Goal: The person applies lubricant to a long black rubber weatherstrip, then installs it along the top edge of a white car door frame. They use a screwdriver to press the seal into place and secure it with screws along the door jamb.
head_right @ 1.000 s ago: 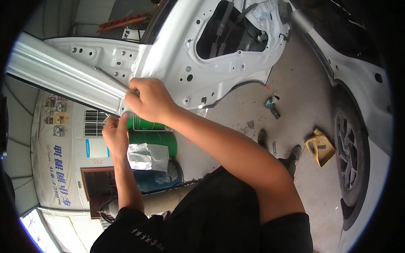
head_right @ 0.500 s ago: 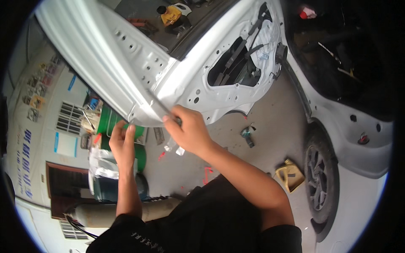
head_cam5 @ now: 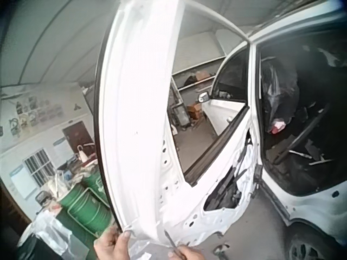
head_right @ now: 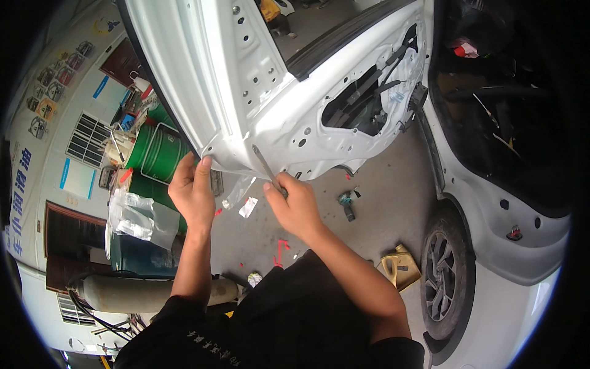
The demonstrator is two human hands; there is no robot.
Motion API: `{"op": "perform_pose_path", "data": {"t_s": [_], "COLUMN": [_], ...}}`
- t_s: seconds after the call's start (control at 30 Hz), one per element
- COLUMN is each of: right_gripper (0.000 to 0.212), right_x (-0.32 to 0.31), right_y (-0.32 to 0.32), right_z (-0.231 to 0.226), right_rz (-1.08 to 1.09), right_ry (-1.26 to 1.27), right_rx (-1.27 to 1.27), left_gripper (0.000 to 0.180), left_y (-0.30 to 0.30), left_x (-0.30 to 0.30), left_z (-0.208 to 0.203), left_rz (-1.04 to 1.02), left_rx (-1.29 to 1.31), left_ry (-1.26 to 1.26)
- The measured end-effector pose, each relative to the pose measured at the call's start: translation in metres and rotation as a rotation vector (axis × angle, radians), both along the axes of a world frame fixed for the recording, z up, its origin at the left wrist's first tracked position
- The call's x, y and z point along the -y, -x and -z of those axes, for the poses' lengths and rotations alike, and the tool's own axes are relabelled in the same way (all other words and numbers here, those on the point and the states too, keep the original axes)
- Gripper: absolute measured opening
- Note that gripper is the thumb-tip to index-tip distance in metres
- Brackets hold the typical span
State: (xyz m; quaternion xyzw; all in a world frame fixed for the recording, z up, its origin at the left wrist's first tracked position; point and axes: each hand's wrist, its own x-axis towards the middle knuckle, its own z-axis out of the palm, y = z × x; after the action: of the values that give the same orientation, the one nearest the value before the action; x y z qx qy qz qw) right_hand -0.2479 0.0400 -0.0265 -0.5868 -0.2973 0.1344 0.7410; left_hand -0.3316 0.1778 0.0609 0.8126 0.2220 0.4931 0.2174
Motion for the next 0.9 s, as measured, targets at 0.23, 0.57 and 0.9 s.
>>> {"op": "perform_pose_path", "data": {"t_s": [0.23,0.57,0.9], "right_gripper": [0.027,0.026,0.03], "right_x": [0.001,0.011,0.017], "right_y": [0.013,0.024,0.034], "right_z": [0.014,0.035,0.039], "right_rz": [-0.035,-0.015,-0.045], "right_ry": [0.034,0.086,0.185], "right_rx": [0.015,0.042,-0.134], "left_gripper": [0.027,0.03,0.028], "left_y": [-0.002,0.002,0.002], "left_x": [0.005,0.011,0.01], "left_z": [-0.008,-0.012,-0.001], "left_rz": [-0.041,-0.04,-0.041], "left_rx": [-0.117,-0.115,-0.016], "left_ry": [-0.242,-0.14,-0.029]}}
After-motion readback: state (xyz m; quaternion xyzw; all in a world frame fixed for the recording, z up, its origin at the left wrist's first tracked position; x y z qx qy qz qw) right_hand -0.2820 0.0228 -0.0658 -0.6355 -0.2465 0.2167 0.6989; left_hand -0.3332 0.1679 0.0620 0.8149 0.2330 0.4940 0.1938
